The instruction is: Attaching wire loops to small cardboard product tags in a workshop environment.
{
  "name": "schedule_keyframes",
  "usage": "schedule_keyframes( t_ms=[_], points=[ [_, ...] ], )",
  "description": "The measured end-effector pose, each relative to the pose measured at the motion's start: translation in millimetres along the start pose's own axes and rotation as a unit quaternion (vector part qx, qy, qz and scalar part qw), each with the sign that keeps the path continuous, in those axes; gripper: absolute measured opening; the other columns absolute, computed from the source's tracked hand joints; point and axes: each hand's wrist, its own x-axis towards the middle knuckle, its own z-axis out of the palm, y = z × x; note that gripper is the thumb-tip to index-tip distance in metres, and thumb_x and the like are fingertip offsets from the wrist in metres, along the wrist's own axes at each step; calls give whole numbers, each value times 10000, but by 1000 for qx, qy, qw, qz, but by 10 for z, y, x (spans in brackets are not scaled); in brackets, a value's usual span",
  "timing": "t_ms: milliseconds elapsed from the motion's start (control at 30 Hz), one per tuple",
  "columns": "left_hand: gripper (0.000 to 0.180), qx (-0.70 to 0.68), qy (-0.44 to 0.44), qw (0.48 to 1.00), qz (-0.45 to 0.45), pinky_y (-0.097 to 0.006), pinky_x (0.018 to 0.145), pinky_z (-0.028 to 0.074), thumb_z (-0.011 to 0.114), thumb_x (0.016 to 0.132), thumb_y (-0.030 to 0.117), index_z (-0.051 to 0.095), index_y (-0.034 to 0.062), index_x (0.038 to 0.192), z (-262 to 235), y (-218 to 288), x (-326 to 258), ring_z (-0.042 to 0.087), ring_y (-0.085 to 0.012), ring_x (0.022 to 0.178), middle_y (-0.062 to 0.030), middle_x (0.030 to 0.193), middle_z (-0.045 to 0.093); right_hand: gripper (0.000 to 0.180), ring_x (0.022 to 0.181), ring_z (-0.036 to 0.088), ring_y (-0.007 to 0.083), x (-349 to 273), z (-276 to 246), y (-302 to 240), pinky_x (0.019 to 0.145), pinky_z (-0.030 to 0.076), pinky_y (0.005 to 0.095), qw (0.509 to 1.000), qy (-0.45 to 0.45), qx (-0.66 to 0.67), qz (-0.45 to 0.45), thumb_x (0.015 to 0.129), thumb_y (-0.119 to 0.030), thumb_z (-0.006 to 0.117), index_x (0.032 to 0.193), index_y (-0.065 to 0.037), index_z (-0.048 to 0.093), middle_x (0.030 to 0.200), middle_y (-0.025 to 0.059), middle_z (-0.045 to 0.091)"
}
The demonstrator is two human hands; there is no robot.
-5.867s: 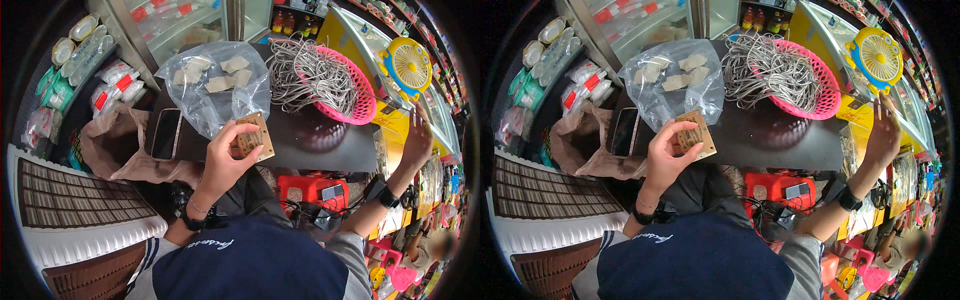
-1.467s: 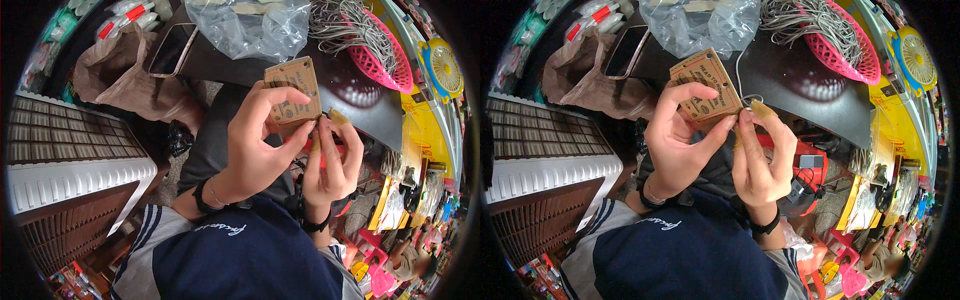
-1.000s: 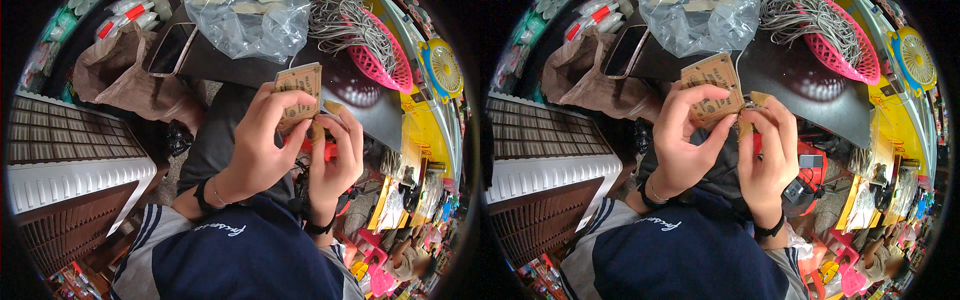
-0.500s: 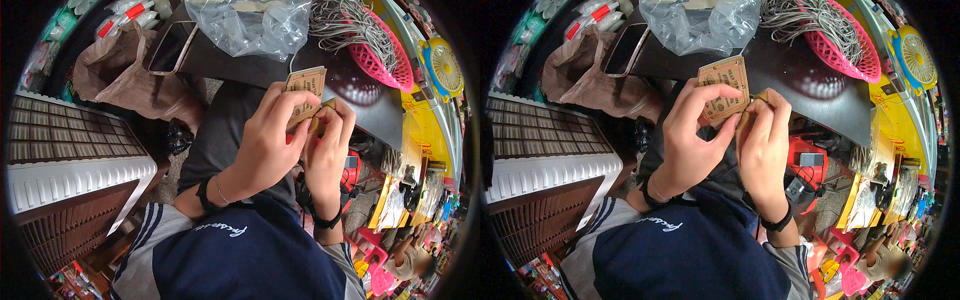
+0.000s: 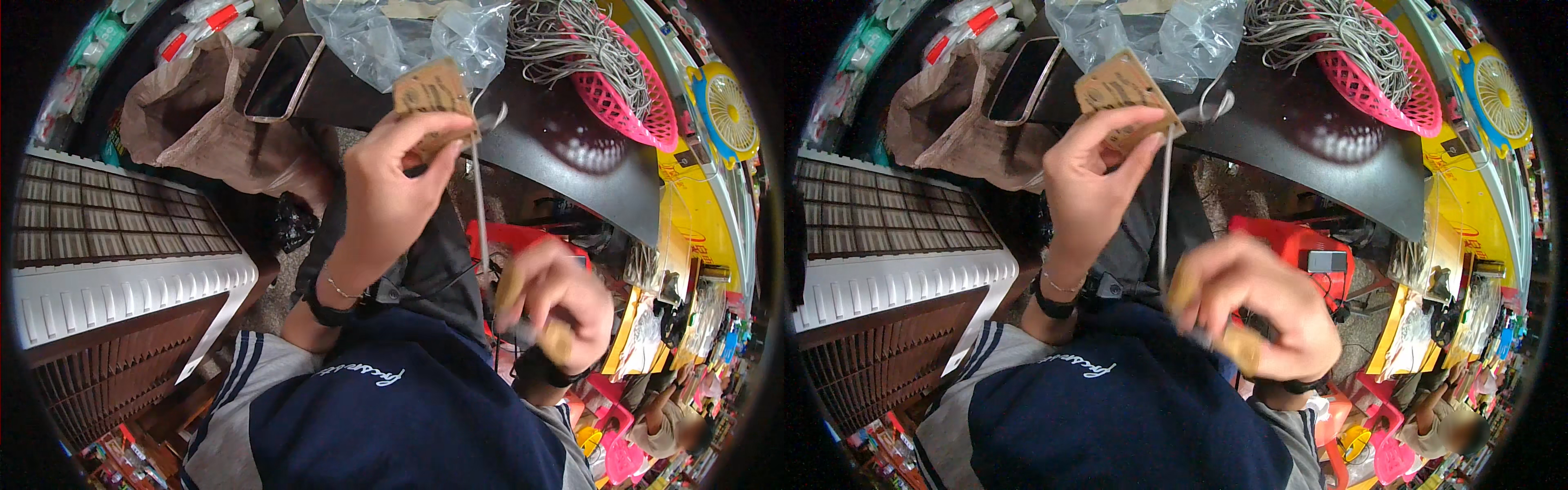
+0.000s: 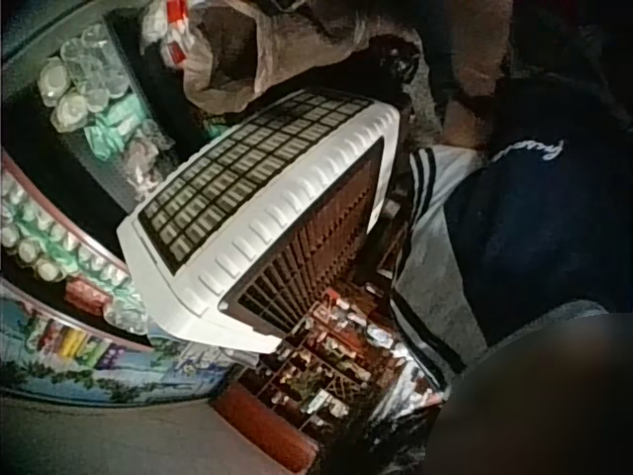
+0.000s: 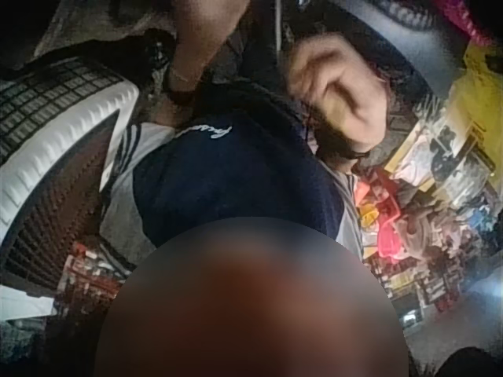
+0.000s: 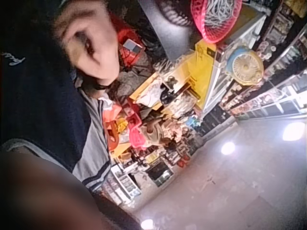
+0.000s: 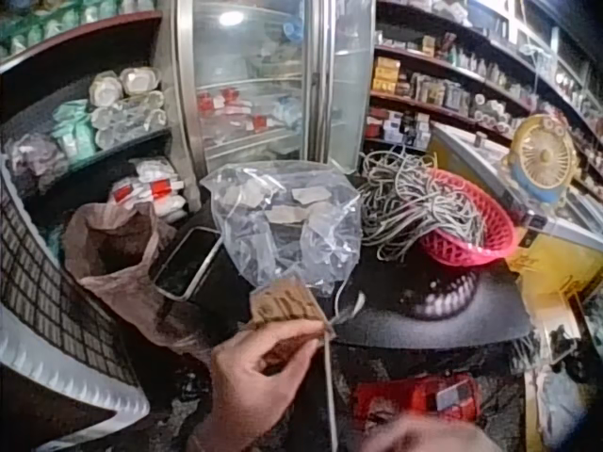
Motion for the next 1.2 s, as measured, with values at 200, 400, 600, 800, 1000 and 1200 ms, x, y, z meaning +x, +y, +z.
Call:
schedule_keyframes(
  t_ms=[200, 400, 600, 800, 1000, 1200],
  points=[
    [228, -37, -19, 999, -8, -224, 756, 522, 648, 822, -74, 658, -39, 1048, -41, 68, 19, 637, -110, 887, -80, 1005, 670, 198, 893, 595, 240, -11, -32, 19, 787, 462, 316, 983, 95, -145, 62, 768, -89, 695, 927, -6, 612, 1034, 149, 597],
    [188, -21, -69, 996, 46, -221, 715, 524, 662, 801, -69, 704, -12, 975, 78, 200, -77, 662, -116, 817, -83, 899, 698, 186, 978, 569, 249, 219, 157, 406, 835, 452, 299, 874, 374, -293, 100, 756, 21, 668, 931, 22, 603, 1090, 130, 555],
    [193, 23, -33, 997, 64, -223, 735, 523, 658, 804, -72, 700, -19, 985, -57, 149, 13, 663, -116, 834, -88, 929, 704, 107, 891, 575, 277, 209, 198, 294, 764, 474, 325, 924, 180, -332, 67, 765, 29, 644, 861, 25, 597, 1028, 138, 555],
    [217, -11, -4, 999, 31, -202, 750, 519, 645, 829, -71, 664, -45, 1044, -155, 71, 57, 643, -104, 861, -83, 980, 679, 76, 880, 580, 285, 154, 234, 169, 772, 455, 367, 985, -85, -126, 78, 824, -81, 628, 810, -6, 619, 978, 125, 577],
    [174, -50, 14, 999, 11, -225, 726, 540, 632, 833, -54, 701, 0, 983, -163, 119, 73, 664, -107, 835, -73, 934, 693, 146, 912, 587, 288, 118, 237, 117, 783, 455, 366, 983, -86, -123, 104, 804, -142, 679, 850, -16, 621, 961, 122, 606],
    [281, 45, -99, 989, 101, -266, 668, 535, 681, 715, -81, 730, 58, 955, -201, 243, 9, 687, -187, 768, -121, 889, 689, 425, 1167, 492, 350, 267, 276, 249, 977, 394, 424, 872, 300, -383, 48, 677, -218, 801, 1001, -6, 625, 1227, 205, 495]
  ],
)
